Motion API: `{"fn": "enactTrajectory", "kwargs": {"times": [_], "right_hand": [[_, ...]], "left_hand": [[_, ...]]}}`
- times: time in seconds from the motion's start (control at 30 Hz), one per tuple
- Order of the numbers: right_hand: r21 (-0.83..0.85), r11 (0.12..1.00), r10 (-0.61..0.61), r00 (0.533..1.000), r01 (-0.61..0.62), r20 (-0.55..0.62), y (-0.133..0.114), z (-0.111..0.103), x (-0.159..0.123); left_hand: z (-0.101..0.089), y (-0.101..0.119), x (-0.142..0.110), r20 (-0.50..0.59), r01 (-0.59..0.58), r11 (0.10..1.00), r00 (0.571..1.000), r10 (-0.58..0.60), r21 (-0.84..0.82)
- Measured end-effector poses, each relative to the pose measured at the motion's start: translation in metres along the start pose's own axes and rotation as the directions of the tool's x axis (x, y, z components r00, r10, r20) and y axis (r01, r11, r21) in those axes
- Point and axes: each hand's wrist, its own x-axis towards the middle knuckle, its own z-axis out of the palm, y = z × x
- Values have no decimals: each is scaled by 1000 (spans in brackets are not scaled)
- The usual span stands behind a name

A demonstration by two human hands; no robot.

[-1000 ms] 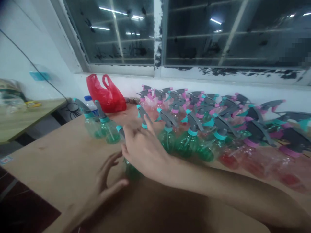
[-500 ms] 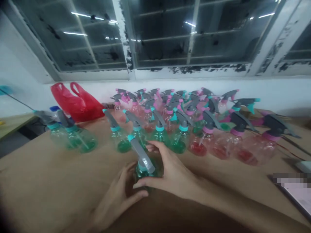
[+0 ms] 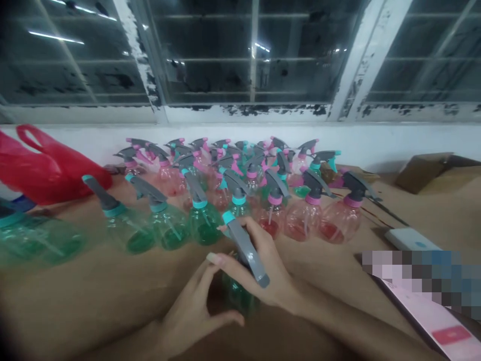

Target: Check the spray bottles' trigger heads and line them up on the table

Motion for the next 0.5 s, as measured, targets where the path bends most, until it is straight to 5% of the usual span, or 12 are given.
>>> {"fn": "enactTrajectory", "kwargs": {"times": [0.5], "right_hand": [[-42, 999, -23, 999, 25, 48, -1, -5, 3]], "left_hand": [[-5, -28, -7, 218, -159, 926, 972, 87, 341]]}}
